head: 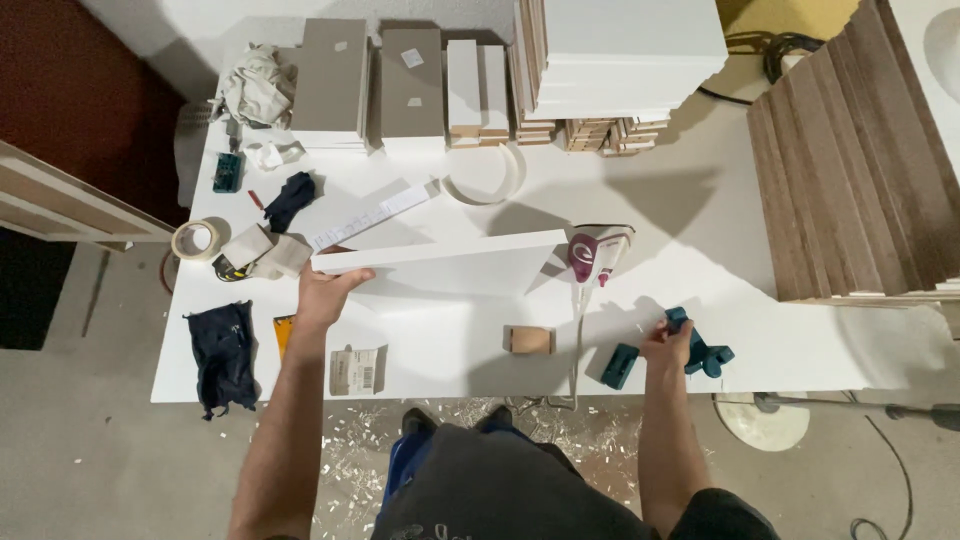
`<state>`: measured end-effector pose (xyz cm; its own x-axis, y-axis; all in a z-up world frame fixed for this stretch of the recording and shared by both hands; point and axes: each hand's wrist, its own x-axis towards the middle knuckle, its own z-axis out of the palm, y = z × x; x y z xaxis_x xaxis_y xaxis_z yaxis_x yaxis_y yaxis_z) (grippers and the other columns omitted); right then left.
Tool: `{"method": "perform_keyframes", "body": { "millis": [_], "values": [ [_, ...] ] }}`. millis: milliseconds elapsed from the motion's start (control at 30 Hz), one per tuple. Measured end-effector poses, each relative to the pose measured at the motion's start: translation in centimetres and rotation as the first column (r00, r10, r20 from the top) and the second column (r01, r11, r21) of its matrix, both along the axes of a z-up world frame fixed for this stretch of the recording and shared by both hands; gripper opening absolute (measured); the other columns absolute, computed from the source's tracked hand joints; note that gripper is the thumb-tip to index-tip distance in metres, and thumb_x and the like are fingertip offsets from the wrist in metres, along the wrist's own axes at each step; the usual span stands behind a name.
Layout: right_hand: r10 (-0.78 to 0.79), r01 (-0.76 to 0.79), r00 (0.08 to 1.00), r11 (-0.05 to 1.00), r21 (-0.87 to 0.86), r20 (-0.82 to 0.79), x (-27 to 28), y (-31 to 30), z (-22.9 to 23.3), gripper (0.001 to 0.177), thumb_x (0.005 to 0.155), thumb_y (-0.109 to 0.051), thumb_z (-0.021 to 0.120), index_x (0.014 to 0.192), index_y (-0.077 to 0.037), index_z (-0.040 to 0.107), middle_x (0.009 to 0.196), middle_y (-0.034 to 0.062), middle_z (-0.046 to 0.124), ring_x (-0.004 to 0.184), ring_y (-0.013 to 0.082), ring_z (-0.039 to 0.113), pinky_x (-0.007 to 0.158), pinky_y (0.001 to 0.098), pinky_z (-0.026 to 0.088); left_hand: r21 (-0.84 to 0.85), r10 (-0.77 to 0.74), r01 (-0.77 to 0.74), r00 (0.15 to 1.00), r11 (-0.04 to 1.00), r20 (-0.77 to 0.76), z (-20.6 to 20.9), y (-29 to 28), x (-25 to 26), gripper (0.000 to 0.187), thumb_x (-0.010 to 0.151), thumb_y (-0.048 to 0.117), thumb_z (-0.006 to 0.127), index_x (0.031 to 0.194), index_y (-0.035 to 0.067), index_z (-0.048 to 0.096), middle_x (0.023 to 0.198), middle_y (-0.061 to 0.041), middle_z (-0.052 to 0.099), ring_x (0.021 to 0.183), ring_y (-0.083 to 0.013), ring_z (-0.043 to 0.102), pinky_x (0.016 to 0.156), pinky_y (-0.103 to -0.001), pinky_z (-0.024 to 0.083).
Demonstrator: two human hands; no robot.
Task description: The person uses a handheld electric sander on a small wooden block, then places it on a white board. They proceed to sand the edges of the white board by hand using a sanding block, moving along the sides and corners.
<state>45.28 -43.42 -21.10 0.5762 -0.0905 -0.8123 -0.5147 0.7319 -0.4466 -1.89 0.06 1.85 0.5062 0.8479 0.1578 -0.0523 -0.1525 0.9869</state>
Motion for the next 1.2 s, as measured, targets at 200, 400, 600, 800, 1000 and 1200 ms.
{"method": "perform_keyframes", "body": {
  "millis": [200,400,600,800,1000,1200],
  "values": [
    [-0.011,0.011,1.0,0.995,-0.103,0.004,1.8,-0.6,1.0,0.041,0.091,-0.042,0.075,0.089,-0.006,0.055,0.067,0.0021,0.058,0.057,0.0139,0.064,0.047,0.019,0.058,0.002,-0.012,0.012,1.0,1.0,0.02,0.1,0.2,1.2,0.039,0.064,0.007,0.098,0.093,0.004,0.072,0.083,-0.007,0.07,0.077,-0.0113,0.055,0.069,-0.027,0.044],
    [0.363,-0.343,0.651,0.924,-0.168,0.667,-4.0,0.3,14.2,0.025,0.101,-0.005,0.066,0.121,-0.015,0.055,0.136,0.011,0.067,0.128,0.0277,0.067,0.107,0.0458,0.057,-0.035,-0.027,0.028,0.999,0.999,0.025,-3.3,0.6,1.8,0.037,0.064,0.006,0.098,0.092,0.005,0.074,0.083,-0.007,0.072,0.076,-0.0114,0.054,0.069,-0.028,0.043],
    [0.647,-0.341,0.32,0.76,-0.553,0.692,-10.6,6.6,25.6,0.024,0.097,0.007,0.065,0.112,-0.007,0.053,0.087,0.0195,0.068,0.065,0.0285,0.07,0.069,0.042,0.061,-0.062,-0.046,0.044,0.999,0.997,-0.018,-2.3,-0.1,1.9,0.04,0.064,0.014,0.1,0.095,0.006,0.076,0.089,-0.009,0.074,0.08,-0.0135,0.057,0.074,-0.029,0.044],
    [0.94,0.042,-0.329,0.106,-0.993,0.087,-21.6,14.9,29.4,0.046,0.065,-0.03,0.096,0.094,-0.007,0.068,0.083,0.0202,0.076,0.077,0.0407,0.075,0.067,0.0499,0.06,-0.099,-0.121,0.135,0.983,0.986,0.137,-1.2,-0.7,1.5,0.043,0.073,0.007,0.094,0.11,0.006,0.072,0.099,-0.008,0.073,0.092,-0.015,0.061,0.09,-0.033,0.05],
    [0.656,0.555,-0.728,0.395,-0.732,-0.198,-27.4,25.3,25.8,0.061,0.072,-0.041,0.087,0.118,-0.007,0.064,0.112,0.0115,0.063,0.109,0.0296,0.067,0.091,0.0386,0.057,-0.07,-0.171,0.186,0.97,0.98,0.175,-9.1,3.6,0.4,0.035,0.078,-0.001,0.089,0.107,0.009,0.072,0.097,-0.001,0.075,0.093,-0.0101,0.065,0.093,-0.031,0.052],
    [0.548,0.527,-0.808,0.504,-0.684,-0.219,-30.9,29.1,31.9,0.038,0.084,-0.032,0.077,0.109,-0.007,0.062,0.103,0.0106,0.056,0.099,0.032,0.059,0.09,0.0398,0.05,-0.072,-0.217,0.238,0.95,0.969,0.223,-7.6,3.4,0.7,0.032,0.081,-0.009,0.084,0.105,0.006,0.07,0.086,-0.002,0.071,0.084,-0.014,0.065,0.088,-0.037,0.056]
  ]
}}
